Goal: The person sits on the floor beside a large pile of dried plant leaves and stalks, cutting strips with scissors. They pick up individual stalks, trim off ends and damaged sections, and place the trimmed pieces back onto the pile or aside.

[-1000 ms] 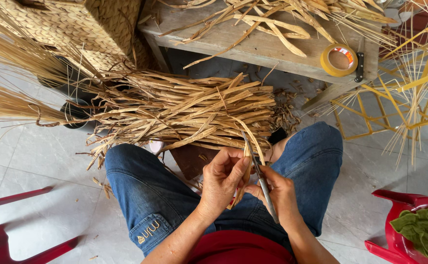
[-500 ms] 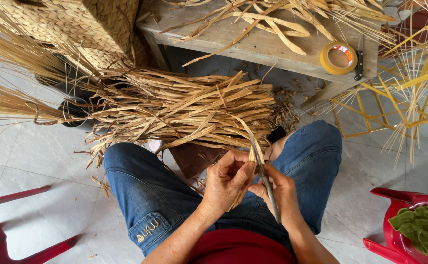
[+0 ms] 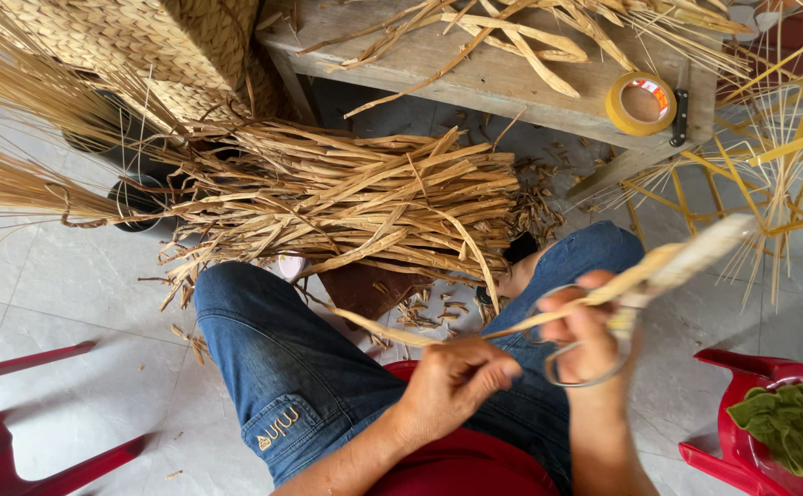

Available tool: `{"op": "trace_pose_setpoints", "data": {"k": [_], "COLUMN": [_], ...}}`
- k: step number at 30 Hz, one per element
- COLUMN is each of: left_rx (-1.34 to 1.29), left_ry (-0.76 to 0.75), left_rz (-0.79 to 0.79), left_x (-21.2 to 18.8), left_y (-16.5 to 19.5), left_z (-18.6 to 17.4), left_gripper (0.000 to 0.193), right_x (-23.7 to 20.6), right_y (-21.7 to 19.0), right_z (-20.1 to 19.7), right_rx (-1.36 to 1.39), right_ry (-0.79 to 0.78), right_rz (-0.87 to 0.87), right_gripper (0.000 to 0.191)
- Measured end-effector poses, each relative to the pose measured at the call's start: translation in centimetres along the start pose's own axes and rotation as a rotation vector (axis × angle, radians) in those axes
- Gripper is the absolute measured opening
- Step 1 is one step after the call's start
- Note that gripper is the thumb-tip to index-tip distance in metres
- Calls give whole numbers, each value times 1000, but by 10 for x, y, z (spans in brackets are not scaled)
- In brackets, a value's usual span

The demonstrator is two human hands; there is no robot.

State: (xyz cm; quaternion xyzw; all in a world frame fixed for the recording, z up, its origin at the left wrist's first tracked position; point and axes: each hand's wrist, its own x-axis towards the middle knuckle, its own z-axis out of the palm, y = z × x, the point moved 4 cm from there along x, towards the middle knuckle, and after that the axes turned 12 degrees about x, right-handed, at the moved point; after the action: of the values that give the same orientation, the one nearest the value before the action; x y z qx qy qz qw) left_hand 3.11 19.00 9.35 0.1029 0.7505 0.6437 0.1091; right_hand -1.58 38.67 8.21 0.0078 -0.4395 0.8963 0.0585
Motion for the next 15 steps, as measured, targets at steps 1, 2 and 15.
{"op": "trace_pose_setpoints", "data": {"k": [1, 2, 15], "left_rx": [-82, -286, -1004], "left_ry": [-211, -227, 494], "left_rz": [-204, -270, -275], "left_x": [-2, -2, 21], "left_y": [-13, -20, -101], "left_z": [12, 15, -76], "left_gripper": [32, 36, 33], "right_x": [5, 8, 5], "right_y": [-12, -25, -114], "right_z": [-5, -10, -65], "right_rx": [106, 212, -147], "right_ry": [-42, -83, 298], "right_rz": [-32, -61, -291], "right_gripper": [30, 24, 33]}}
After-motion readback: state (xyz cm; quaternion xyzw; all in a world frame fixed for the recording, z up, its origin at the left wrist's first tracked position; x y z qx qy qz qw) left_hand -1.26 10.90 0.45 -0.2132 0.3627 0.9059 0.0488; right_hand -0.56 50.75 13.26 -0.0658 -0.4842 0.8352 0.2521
